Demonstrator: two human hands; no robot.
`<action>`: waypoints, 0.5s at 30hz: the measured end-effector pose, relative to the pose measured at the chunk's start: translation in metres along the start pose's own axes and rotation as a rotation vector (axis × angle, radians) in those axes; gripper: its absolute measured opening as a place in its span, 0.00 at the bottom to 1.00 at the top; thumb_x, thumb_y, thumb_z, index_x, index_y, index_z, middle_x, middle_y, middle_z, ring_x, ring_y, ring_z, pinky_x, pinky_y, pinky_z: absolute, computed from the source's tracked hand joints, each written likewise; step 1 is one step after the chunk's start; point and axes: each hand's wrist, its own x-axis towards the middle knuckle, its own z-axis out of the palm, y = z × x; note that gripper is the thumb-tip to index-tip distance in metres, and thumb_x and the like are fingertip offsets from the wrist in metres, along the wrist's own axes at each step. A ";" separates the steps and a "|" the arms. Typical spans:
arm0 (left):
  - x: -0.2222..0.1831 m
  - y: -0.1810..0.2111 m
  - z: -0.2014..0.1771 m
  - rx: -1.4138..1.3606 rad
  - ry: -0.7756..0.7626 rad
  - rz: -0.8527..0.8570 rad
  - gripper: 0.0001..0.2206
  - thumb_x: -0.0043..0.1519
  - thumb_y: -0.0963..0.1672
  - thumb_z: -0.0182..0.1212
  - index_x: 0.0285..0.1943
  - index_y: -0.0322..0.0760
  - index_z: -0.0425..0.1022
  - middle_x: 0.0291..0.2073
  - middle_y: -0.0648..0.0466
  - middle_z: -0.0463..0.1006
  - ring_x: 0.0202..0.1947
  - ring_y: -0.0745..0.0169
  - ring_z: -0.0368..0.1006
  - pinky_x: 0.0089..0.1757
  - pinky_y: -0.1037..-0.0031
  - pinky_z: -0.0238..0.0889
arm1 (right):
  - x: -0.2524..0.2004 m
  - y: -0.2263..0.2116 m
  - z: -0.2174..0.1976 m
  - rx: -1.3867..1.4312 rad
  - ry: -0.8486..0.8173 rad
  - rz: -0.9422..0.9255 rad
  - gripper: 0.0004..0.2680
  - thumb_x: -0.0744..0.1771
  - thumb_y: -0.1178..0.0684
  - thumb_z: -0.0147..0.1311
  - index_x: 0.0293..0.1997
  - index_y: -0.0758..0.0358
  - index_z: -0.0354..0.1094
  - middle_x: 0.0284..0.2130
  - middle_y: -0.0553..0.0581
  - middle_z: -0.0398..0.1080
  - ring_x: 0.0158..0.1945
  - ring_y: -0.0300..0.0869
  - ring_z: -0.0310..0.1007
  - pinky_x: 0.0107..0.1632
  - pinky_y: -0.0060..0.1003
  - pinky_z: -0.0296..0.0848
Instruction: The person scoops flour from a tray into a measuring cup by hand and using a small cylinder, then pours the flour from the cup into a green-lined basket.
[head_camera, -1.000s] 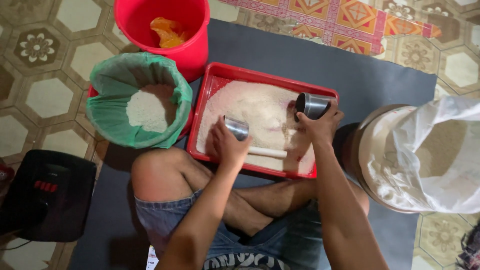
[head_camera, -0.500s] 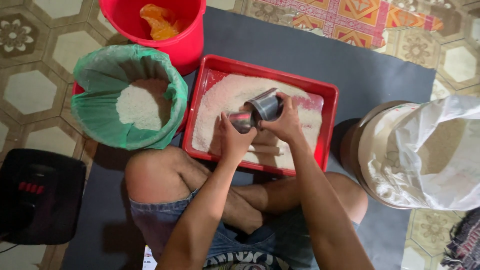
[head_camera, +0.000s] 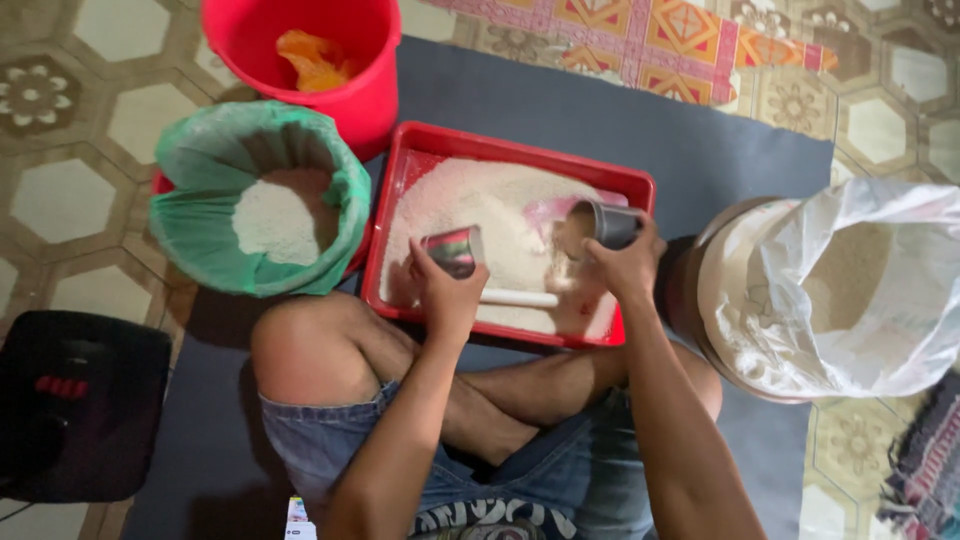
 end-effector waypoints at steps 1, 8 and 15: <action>0.002 -0.003 -0.002 0.043 0.055 0.003 0.52 0.48 0.48 0.72 0.81 0.36 0.42 0.69 0.33 0.58 0.71 0.33 0.55 0.65 0.48 0.52 | 0.002 0.003 0.000 -0.017 0.013 0.005 0.41 0.52 0.39 0.78 0.70 0.46 0.54 0.58 0.69 0.58 0.63 0.62 0.64 0.66 0.52 0.64; 0.003 -0.019 0.001 0.399 0.237 0.012 0.53 0.45 0.44 0.73 0.80 0.32 0.43 0.60 0.32 0.63 0.59 0.27 0.67 0.58 0.47 0.64 | -0.015 0.003 0.025 -0.271 0.031 -0.088 0.41 0.53 0.37 0.75 0.72 0.49 0.54 0.55 0.75 0.58 0.57 0.73 0.67 0.62 0.59 0.69; 0.011 -0.027 0.021 0.413 0.128 0.152 0.56 0.43 0.42 0.78 0.80 0.30 0.42 0.61 0.29 0.63 0.59 0.22 0.68 0.55 0.45 0.69 | -0.086 -0.057 0.068 -0.190 -0.145 -0.240 0.41 0.50 0.41 0.76 0.69 0.50 0.56 0.56 0.69 0.56 0.60 0.69 0.64 0.63 0.57 0.68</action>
